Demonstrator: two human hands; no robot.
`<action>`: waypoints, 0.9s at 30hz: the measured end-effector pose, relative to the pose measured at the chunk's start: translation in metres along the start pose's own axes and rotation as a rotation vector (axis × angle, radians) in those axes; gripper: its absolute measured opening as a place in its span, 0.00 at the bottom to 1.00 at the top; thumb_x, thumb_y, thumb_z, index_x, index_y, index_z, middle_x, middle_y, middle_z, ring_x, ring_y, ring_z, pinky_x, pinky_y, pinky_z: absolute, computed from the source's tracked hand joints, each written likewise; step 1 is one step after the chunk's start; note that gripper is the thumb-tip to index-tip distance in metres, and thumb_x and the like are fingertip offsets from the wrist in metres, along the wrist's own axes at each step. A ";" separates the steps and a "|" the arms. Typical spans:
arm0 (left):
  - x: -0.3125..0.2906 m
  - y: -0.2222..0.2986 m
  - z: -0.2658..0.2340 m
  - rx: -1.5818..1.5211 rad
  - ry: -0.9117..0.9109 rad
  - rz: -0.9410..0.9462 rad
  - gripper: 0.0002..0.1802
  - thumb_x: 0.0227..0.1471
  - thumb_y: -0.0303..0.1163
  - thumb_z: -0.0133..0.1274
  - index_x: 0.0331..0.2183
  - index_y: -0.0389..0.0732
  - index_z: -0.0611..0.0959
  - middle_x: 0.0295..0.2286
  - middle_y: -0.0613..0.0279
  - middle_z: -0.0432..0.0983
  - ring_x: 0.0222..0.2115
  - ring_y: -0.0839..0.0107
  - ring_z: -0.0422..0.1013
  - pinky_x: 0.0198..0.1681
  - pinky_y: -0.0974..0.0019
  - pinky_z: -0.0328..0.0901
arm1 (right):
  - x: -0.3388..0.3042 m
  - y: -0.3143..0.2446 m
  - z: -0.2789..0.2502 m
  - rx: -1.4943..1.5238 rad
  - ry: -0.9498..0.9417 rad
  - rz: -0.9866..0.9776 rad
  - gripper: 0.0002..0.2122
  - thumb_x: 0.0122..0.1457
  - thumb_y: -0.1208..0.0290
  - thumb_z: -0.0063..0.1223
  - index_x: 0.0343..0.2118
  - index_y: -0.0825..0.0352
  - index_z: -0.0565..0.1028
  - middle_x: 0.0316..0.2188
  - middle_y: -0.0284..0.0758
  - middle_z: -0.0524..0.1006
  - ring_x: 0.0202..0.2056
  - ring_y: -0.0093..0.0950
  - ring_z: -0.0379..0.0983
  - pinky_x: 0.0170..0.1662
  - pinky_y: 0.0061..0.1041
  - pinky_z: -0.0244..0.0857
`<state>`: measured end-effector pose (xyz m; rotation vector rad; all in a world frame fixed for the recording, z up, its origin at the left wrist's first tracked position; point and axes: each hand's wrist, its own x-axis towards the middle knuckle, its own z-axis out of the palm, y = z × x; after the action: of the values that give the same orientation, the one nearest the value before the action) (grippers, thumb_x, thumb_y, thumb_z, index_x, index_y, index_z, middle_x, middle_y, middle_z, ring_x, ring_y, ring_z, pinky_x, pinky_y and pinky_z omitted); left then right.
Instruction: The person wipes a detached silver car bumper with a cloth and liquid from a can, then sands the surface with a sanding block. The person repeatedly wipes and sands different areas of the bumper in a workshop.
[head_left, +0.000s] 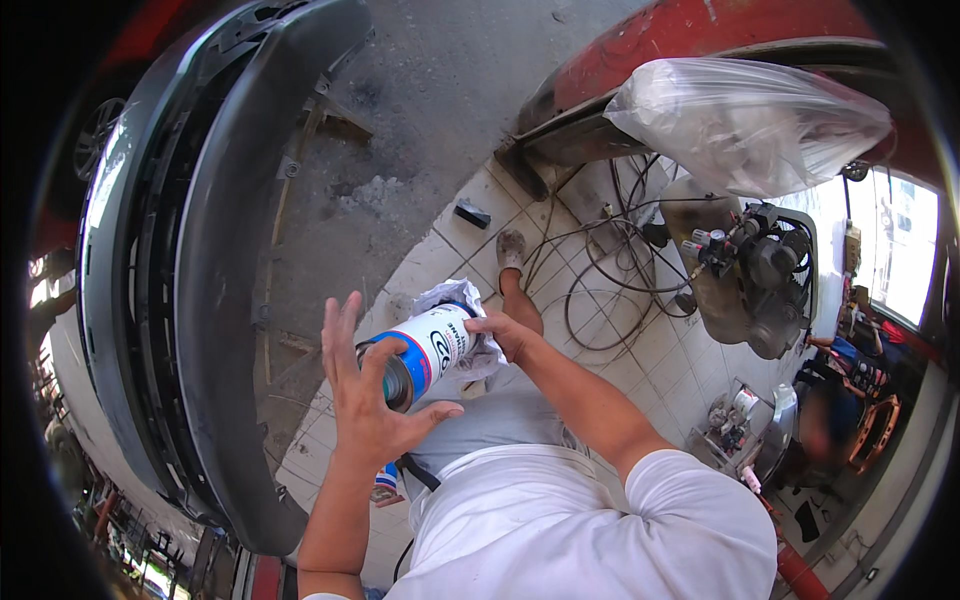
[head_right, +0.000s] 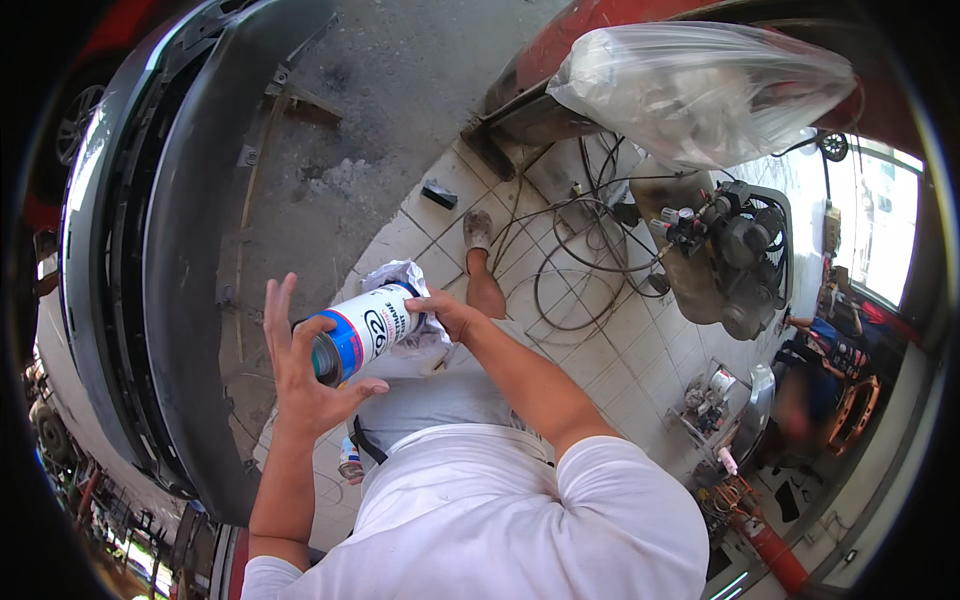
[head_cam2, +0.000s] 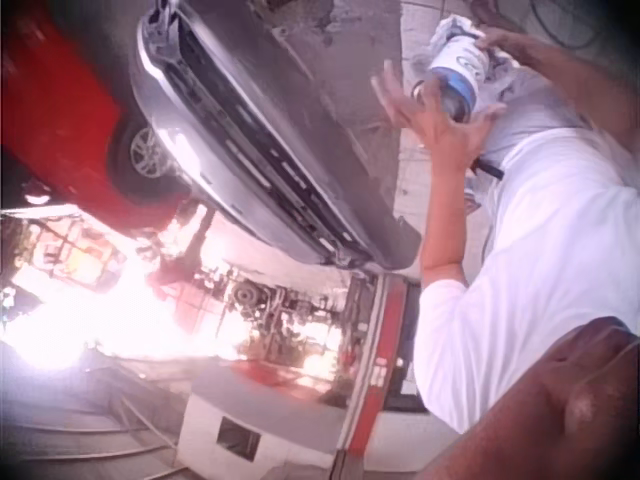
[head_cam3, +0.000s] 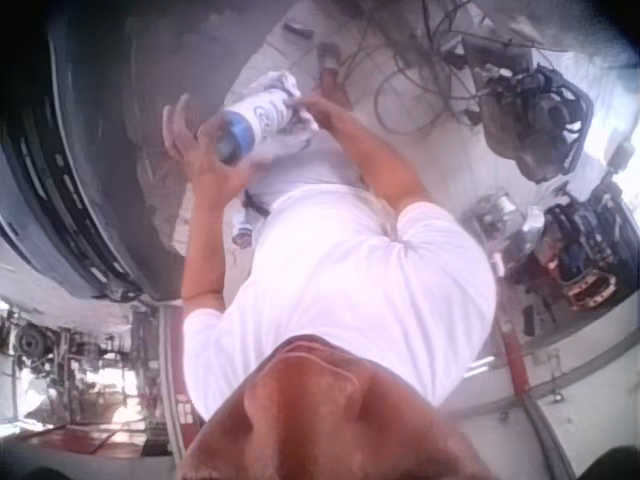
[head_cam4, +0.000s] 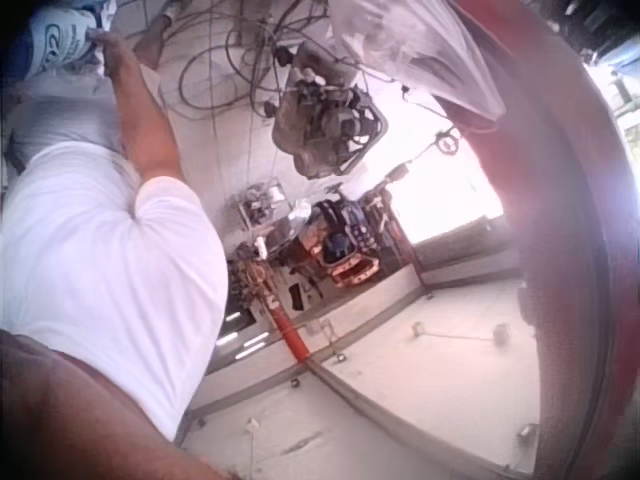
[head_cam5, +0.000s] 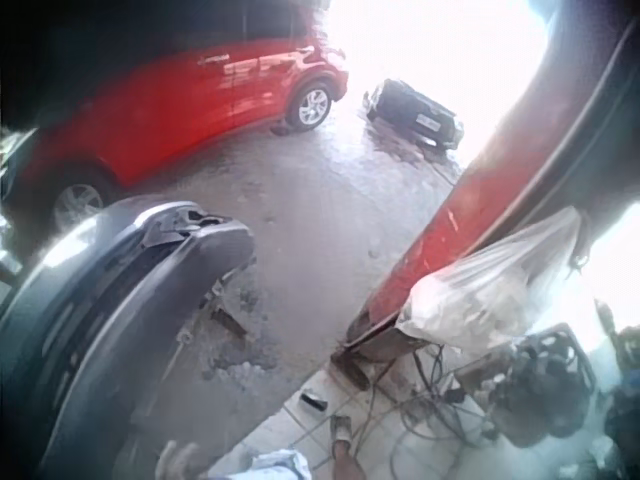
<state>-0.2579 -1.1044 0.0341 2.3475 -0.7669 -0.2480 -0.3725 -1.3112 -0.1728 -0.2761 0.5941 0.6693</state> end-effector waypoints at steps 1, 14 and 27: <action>0.006 -0.012 0.025 -0.073 -0.048 -0.076 0.36 0.45 0.51 0.70 0.50 0.43 0.76 0.61 0.45 0.64 0.63 0.40 0.57 0.63 0.40 0.55 | 0.008 -0.007 -0.018 0.018 0.012 0.008 0.36 0.52 0.65 0.71 0.63 0.68 0.66 0.50 0.42 0.80 0.48 0.37 0.81 0.54 0.38 0.76; 0.048 -0.156 0.404 -0.186 -0.255 -0.424 0.25 0.49 0.37 0.65 0.49 0.44 0.79 0.52 0.51 0.64 0.52 0.47 0.62 0.56 0.43 0.58 | 0.124 -0.122 -0.347 -0.291 0.384 0.406 0.29 0.62 0.55 0.63 0.61 0.67 0.70 0.52 0.46 0.78 0.51 0.37 0.80 0.54 0.38 0.75; -0.035 -0.292 0.684 0.269 -0.234 -0.378 0.27 0.47 0.44 0.67 0.49 0.50 0.81 0.56 0.56 0.66 0.57 0.52 0.60 0.57 0.41 0.55 | 0.323 -0.128 -0.523 -2.105 0.700 0.099 0.26 0.59 0.49 0.61 0.51 0.68 0.77 0.60 0.57 0.69 0.49 0.54 0.77 0.53 0.45 0.72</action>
<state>-0.3967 -1.2612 -0.6801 2.7453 -0.4763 -0.6243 -0.3086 -1.4681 -0.7772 -2.5202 0.3103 1.0808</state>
